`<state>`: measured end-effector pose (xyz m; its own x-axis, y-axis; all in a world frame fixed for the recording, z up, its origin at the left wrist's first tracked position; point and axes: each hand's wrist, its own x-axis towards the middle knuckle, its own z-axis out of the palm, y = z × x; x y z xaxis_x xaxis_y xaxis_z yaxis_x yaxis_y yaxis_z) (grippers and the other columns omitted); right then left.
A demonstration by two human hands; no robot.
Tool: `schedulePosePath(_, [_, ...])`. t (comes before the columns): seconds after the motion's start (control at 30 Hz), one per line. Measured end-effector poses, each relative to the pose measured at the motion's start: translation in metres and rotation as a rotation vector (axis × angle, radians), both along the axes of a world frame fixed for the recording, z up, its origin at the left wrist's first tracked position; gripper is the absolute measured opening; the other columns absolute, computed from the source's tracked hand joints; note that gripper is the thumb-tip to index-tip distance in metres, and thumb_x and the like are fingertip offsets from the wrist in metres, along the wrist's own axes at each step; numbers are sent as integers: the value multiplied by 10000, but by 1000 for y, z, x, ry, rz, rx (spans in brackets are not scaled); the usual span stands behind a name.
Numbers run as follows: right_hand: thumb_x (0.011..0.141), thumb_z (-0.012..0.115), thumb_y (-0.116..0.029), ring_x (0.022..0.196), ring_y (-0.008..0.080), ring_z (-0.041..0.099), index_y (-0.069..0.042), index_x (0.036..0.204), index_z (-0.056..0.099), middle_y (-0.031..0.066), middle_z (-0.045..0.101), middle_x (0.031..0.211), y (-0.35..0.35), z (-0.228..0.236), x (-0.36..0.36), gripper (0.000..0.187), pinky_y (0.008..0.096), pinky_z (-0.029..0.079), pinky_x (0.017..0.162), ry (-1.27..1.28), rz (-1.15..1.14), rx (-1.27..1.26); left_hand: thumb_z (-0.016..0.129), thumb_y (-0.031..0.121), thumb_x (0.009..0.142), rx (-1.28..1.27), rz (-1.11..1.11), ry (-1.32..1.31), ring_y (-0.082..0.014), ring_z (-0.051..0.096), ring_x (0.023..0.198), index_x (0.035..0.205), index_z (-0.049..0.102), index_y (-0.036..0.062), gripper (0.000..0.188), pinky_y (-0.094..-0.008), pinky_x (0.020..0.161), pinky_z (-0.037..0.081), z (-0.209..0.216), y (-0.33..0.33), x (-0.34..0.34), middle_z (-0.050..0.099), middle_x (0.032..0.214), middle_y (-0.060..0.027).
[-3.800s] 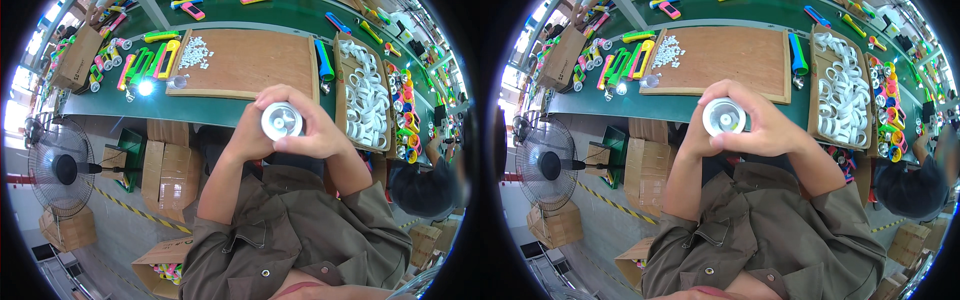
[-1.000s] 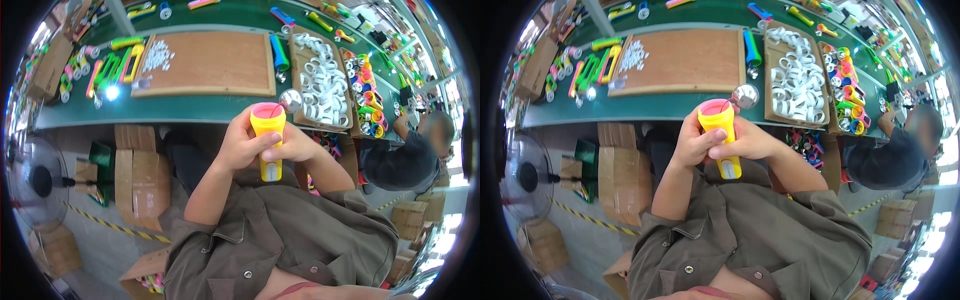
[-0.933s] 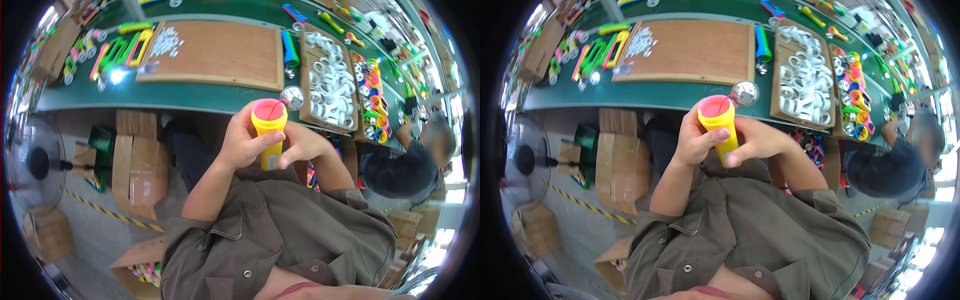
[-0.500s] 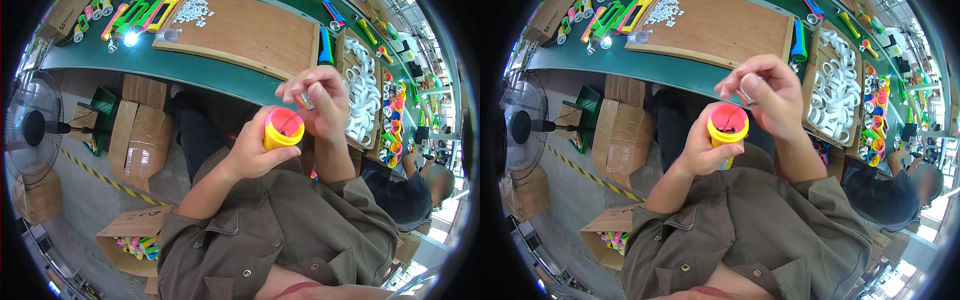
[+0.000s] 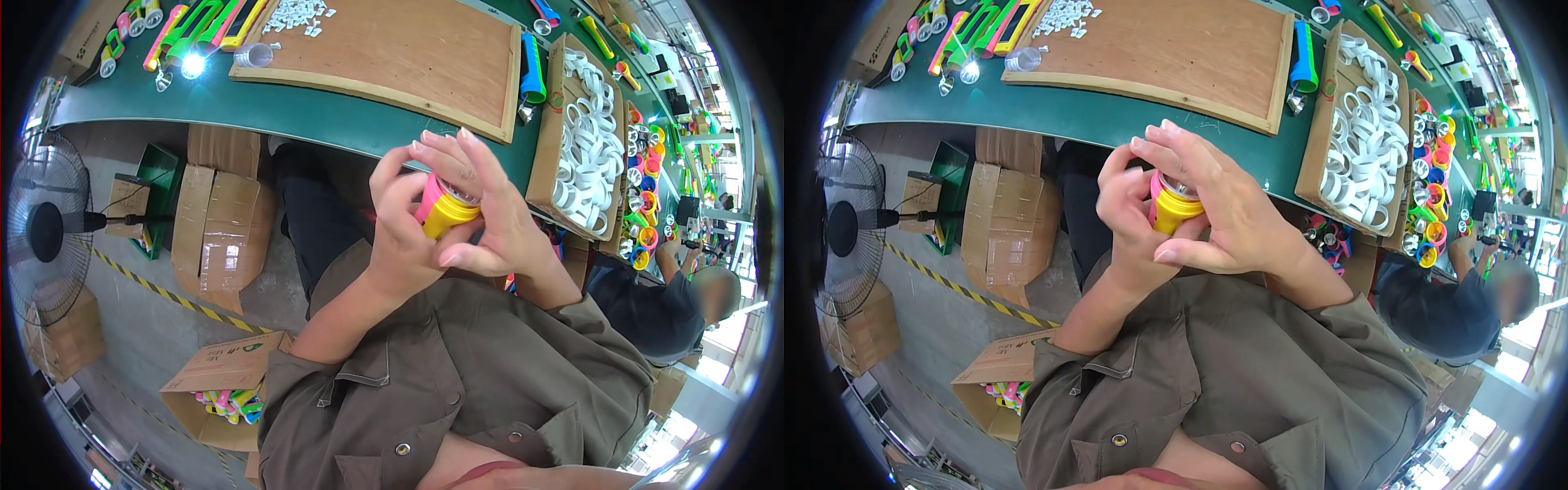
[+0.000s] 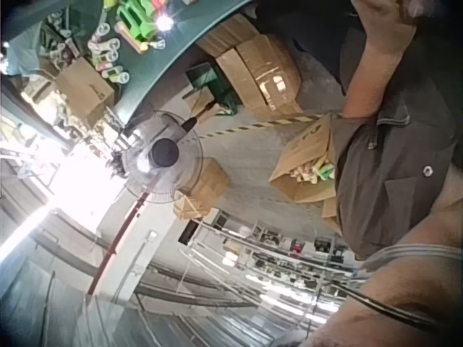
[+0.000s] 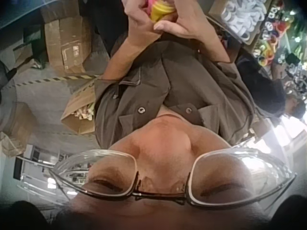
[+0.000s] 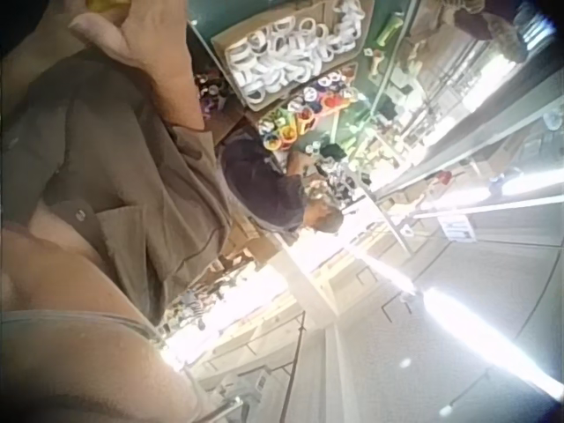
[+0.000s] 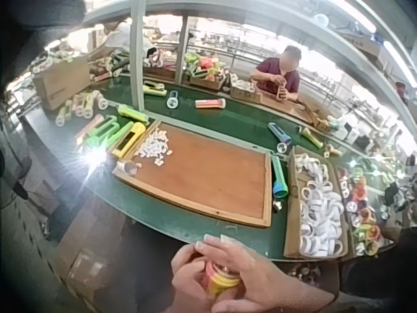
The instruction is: Assembling the components of plastic toy flashlights on an assembly line.
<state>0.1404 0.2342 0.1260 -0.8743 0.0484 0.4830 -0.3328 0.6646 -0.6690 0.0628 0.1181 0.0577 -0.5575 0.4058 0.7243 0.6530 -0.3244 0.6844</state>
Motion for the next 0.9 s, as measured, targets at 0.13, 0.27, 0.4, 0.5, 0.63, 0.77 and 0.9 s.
schedulePosePath(0.13, [845,764,-390,1348,412,460,11,1532,149,282,441,1458,-3,-6,5,1005,492,350,1127,-30,-12,-3,806,40,791,-44,-99,14,-367,583,1128,1274,367,121,658,-421,864,571,-1,-3,3,349,1394,-238])
schedulePosePath(0.27, [869,724,-189,1367,433,426,-21,1484,244,291,339,1490,-13,-31,7,798,501,381,1102,114,2,-557,813,72,803,-33,-66,70,-347,588,1101,1244,389,128,615,-391,839,584,-9,-4,3,387,1341,-231])
schedulePosePath(0.4, [903,668,-111,1292,401,502,-41,1173,512,208,447,1340,-19,-42,17,319,475,438,1050,92,-107,-682,803,78,820,-45,-100,58,-342,589,1091,1233,387,119,588,-401,807,590,-18,-3,2,410,1305,-227])
schedulePosePath(0.5, [849,745,-43,1260,355,545,-28,1116,566,184,471,1309,-13,-50,20,323,428,472,1027,178,-107,-506,800,82,824,-44,-133,56,-338,588,1095,1233,386,119,583,-399,794,593,-20,-3,2,414,1298,-226])
schedulePosePath(0.63, [825,777,-60,1207,364,576,-29,1046,606,179,498,1263,-13,-54,19,281,434,495,995,258,-168,-320,788,65,830,-63,-197,2,-321,590,1081,1237,385,118,575,-391,792,584,-26,-5,3,415,1300,-227])
schedulePosePath(0.77, [792,794,-45,1060,320,643,-35,962,651,151,611,1078,-13,-59,19,222,397,534,867,198,-261,-323,772,18,782,-34,-192,-162,-372,543,1103,1222,424,96,567,-431,895,501,-34,-7,8,477,1269,-230])
schedulePosePath(0.9, [777,797,-47,859,246,675,-38,870,675,106,668,860,-20,-86,26,154,334,525,744,41,-386,-361,726,-1,803,-160,-239,-462,-375,536,1108,1220,420,60,521,-429,948,457,-53,-17,28,479,1253,-228])
